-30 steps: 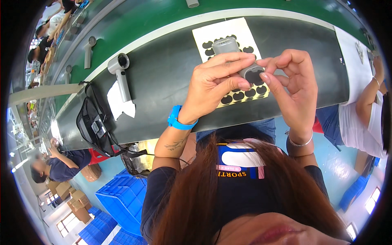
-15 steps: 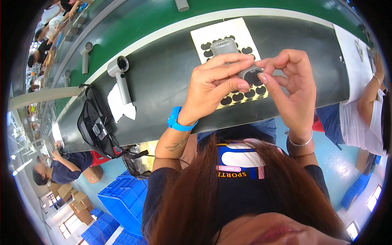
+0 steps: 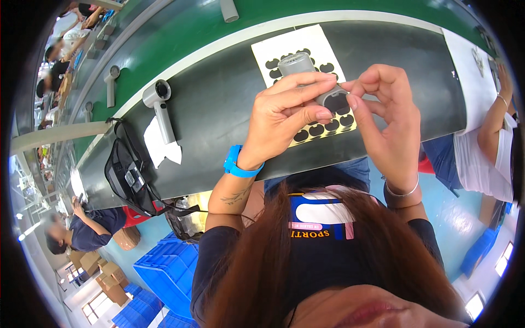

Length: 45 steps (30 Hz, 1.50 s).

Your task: The person is manually assembling small circular electronic components onto a base part on an assembly line.

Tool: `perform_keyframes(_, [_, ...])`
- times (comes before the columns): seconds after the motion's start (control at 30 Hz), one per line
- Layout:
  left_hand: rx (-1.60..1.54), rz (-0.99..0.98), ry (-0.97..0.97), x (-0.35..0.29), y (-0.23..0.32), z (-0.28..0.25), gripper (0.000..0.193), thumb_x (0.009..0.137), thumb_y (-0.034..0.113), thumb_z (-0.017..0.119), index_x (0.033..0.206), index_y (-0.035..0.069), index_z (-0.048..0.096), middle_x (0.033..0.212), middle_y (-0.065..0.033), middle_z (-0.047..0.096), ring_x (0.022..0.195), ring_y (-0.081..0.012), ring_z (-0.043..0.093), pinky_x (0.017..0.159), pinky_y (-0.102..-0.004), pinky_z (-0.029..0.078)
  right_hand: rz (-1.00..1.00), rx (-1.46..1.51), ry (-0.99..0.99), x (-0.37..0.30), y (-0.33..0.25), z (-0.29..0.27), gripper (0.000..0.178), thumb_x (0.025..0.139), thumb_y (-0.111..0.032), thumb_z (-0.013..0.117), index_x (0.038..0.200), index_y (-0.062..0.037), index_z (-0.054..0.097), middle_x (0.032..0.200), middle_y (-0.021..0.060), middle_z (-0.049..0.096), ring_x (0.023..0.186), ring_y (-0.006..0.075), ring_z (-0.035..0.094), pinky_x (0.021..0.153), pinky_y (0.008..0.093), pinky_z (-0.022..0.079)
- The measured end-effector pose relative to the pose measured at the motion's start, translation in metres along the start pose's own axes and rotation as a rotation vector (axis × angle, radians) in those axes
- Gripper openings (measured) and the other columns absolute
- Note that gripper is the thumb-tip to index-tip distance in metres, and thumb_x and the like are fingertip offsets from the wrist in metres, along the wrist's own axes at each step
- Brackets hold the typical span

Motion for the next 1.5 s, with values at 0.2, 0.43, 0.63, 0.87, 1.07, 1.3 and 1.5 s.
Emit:
perform_keyframes(0.2, [0.025, 0.006, -0.014, -0.001, 0.0, 0.001, 0.034, 0.084, -0.003, 0.063, 0.118, -0.003, 0.061, 0.125, -0.019, 0.054, 0.09, -0.0218, 0.065, 0.077, -0.0316, 0.059, -0.056, -0.138, 0.026, -0.001, -0.006, 0.0, 0.031, 0.083, 0.009, 0.059, 0.111, 0.0011, 0.047, 0.096, 0.0081, 0.057, 0.091, 0.0159, 0.064, 0.075, 0.026, 0.053])
perform_keyframes(0.43, [0.042, 0.01, -0.006, -0.004, 0.004, 0.001, 0.033, 0.084, -0.005, 0.063, 0.117, -0.004, 0.061, 0.124, -0.016, 0.054, 0.084, -0.018, 0.066, 0.073, -0.027, 0.057, -0.17, -0.519, 0.035, 0.001, -0.019, -0.002, 0.04, 0.079, 0.005, 0.066, 0.115, -0.0021, 0.05, 0.099, 0.0091, 0.06, 0.081, 0.016, 0.063, 0.072, 0.0278, 0.05])
perform_keyframes(0.63, [-0.034, -0.029, 0.049, -0.007, 0.011, -0.008, 0.035, 0.091, -0.002, 0.054, 0.125, -0.001, 0.055, 0.129, -0.0148, 0.048, 0.086, -0.0185, 0.067, 0.072, -0.0257, 0.056, -0.062, -0.208, 0.06, 0.007, -0.001, -0.004, 0.035, 0.083, 0.002, 0.063, 0.116, -0.0017, 0.051, 0.098, 0.0082, 0.06, 0.082, 0.013, 0.062, 0.074, 0.0249, 0.048])
perform_keyframes(0.87, [-0.136, -0.027, 0.13, -0.004, 0.016, -0.028, 0.032, 0.096, 0.007, 0.045, 0.125, -0.003, 0.053, 0.126, -0.0164, 0.052, 0.084, -0.0222, 0.068, 0.072, -0.0294, 0.057, 0.035, -0.108, -0.065, 0.013, 0.023, 0.011, 0.026, 0.084, 0.0, 0.062, 0.109, -0.0001, 0.055, 0.092, 0.0073, 0.061, 0.082, 0.0115, 0.061, 0.073, 0.0237, 0.047])
perform_keyframes(1.07, [0.189, 0.035, 0.148, 0.065, 0.018, -0.071, 0.026, 0.09, 0.01, 0.06, 0.113, -0.001, 0.063, 0.111, -0.0102, 0.064, 0.077, -0.0148, 0.066, 0.07, -0.0273, 0.054, 0.023, -0.232, -0.185, 0.032, 0.064, 0.03, 0.02, 0.084, -0.004, 0.064, 0.102, 0.0003, 0.056, 0.1, 0.0092, 0.06, 0.087, 0.0204, 0.063, 0.07, 0.0287, 0.05])
perform_keyframes(1.3, [0.858, 0.399, 0.005, 0.174, -0.078, -0.146, 0.027, 0.081, 0.011, 0.071, 0.107, 0.007, 0.066, 0.113, -0.0012, 0.065, 0.075, -0.0142, 0.059, 0.068, -0.0246, 0.049, -0.066, -0.32, -0.191, 0.07, 0.094, 0.056, 0.016, 0.085, -0.001, 0.06, 0.101, -0.0004, 0.057, 0.098, 0.0116, 0.059, 0.088, 0.0236, 0.062, 0.069, 0.0313, 0.052])
perform_keyframes(1.5, [0.964, 0.323, 0.131, 0.157, -0.076, -0.168, 0.044, 0.078, 0.027, 0.076, 0.116, 0.009, 0.062, 0.125, -0.0081, 0.056, 0.076, -0.0171, 0.06, 0.067, -0.0275, 0.05, 0.084, -0.424, -0.052, 0.074, 0.124, 0.062, 0.017, 0.085, -0.004, 0.062, 0.101, -0.0017, 0.058, 0.094, 0.0113, 0.057, 0.081, 0.0243, 0.061, 0.07, 0.0332, 0.052])
Point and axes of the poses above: each hand's wrist, its own x-axis towards the middle knuckle, its own z-axis out of the palm, y = z × x, the point moved 4 cm from there along x, towards the middle knuckle
